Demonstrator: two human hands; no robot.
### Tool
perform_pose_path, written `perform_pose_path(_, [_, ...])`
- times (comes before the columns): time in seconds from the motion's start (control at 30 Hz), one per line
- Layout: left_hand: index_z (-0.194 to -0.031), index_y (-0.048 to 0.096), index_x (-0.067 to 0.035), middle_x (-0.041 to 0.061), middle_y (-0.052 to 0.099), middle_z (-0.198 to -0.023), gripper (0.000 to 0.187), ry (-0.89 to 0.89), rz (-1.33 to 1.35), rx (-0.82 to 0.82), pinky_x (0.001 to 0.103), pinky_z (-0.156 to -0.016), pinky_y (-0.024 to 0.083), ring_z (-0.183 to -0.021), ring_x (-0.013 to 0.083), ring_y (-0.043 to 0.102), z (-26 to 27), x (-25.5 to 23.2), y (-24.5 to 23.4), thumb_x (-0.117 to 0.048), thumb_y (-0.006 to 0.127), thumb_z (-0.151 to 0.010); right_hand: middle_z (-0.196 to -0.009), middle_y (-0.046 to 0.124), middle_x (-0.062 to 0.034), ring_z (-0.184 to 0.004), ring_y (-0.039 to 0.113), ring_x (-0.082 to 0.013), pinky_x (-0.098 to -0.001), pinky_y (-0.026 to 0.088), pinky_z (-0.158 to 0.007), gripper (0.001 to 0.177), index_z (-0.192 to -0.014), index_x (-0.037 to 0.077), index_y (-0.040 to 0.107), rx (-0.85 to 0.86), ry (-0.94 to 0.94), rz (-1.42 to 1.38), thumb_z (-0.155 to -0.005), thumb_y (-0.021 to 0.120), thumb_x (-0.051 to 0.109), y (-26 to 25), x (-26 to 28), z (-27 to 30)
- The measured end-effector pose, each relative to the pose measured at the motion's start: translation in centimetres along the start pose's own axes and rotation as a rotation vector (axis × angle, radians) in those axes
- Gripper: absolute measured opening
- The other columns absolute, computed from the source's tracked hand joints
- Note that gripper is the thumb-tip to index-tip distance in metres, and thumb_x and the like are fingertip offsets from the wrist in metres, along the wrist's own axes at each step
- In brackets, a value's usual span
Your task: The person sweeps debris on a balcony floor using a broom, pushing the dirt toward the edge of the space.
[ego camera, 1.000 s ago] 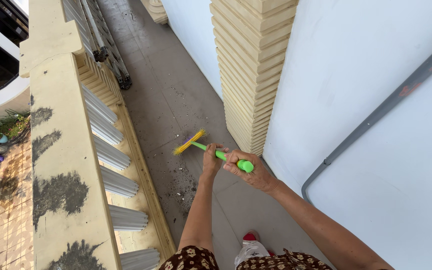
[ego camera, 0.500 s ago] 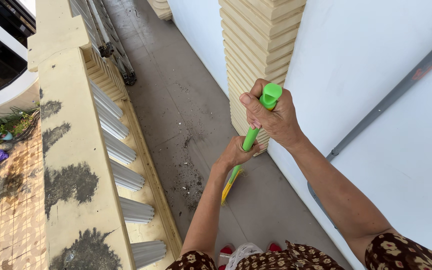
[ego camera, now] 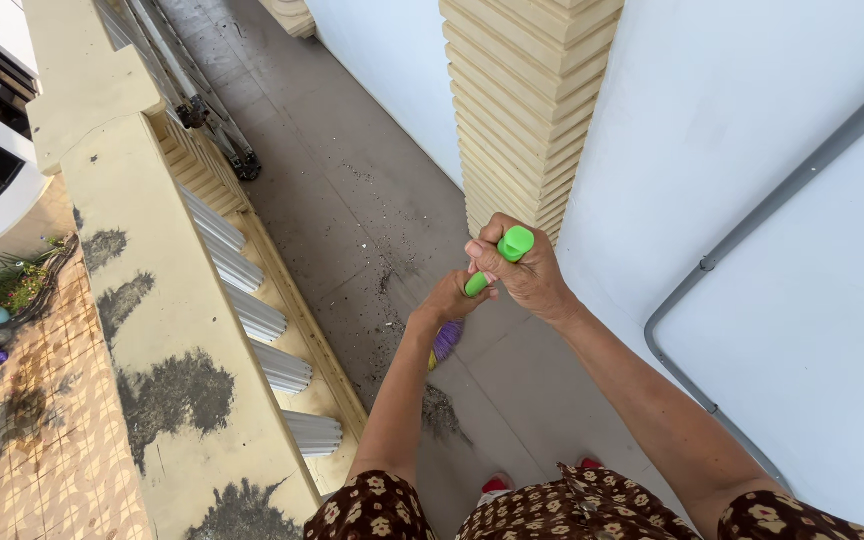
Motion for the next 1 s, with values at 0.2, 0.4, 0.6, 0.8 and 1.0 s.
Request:
perform_pose_path(0.2, [-0.095, 0.074, -0.019, 0.005, 0.066, -0.104, 0.019, 0.122, -0.231, -0.393, 0.050, -0.081, 0.053, -0.098, 0.0301, 0.068, -3.0, 8.7, 1.0, -0.029, 0.080, -0.080, -0.075, 0.058, -0.0001, -0.076, 0.058, -0.0098, -0.0359, 0.055, -0.104, 0.023, -0.082, 0.010, 0.058, -0.062, 0.033, 0.069, -0.104, 0.065, 0.017, 1.6, -5.6, 4.5])
perform_pose_path(0.4, [-0.086, 0.074, -0.016, 0.006, 0.066, -0.100, 0.015, 0.026, -0.220, -0.469, 0.055, -0.081, 0.050, -0.095, 0.0305, 0.067, -2.5, 10.6, -0.5, -0.029, 0.080, -0.082, -0.071, 0.056, 0.0013, -0.074, 0.059, -0.0097, -0.0391, 0.056, -0.105, 0.030, -0.076, 0.011, 0.055, -0.074, 0.131, 0.164, -0.103, 0.061, 0.021, 2.3, -6.9, 6.5])
perform_pose_path(0.6, [-0.072, 0.070, -0.006, 0.007, 0.071, -0.067, 0.031, 0.365, -0.144, -0.660, 0.060, -0.092, 0.044, -0.072, 0.0307, 0.068, 3.6, 1.5, -6.6, -0.030, 0.080, -0.088, -0.066, 0.053, 0.0006, -0.070, 0.059, -0.0105, -0.0378, 0.059, -0.088, 0.033, -0.075, 0.013, 0.051, -0.161, 0.029, 0.180, -0.104, 0.061, 0.022, 2.8, -1.6, 4.8])
perform_pose_path(0.8, [-0.078, 0.064, -0.001, 0.014, 0.067, -0.071, 0.027, 0.525, -0.074, -0.479, 0.043, -0.063, 0.050, -0.070, 0.0376, 0.064, 6.4, -6.3, -8.6, -0.023, 0.076, -0.087, -0.065, 0.052, 0.0005, -0.059, 0.053, -0.0089, -0.0319, 0.058, -0.067, 0.028, -0.082, 0.010, 0.051, -0.159, -0.148, 0.062, -0.108, 0.060, 0.020, 4.5, 7.7, -0.4])
perform_pose_path(1.0, [-0.075, 0.071, -0.002, 0.014, 0.069, -0.066, 0.033, 0.308, 0.099, -0.150, 0.039, -0.065, 0.054, -0.060, 0.0279, 0.065, 6.5, -7.3, -6.3, -0.029, 0.071, -0.094, -0.061, 0.049, 0.0010, -0.052, 0.048, -0.0069, -0.0273, 0.054, -0.053, 0.034, -0.078, 0.011, 0.049, -0.194, -0.141, 0.187, -0.109, 0.062, 0.016, 6.1, 9.9, -4.0])
Point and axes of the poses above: each hand's wrist, its own z-axis away from the middle knuckle, its own y-axis out of the palm, x = y × z, the point moved 9 cm from there along -z, towards the middle knuckle
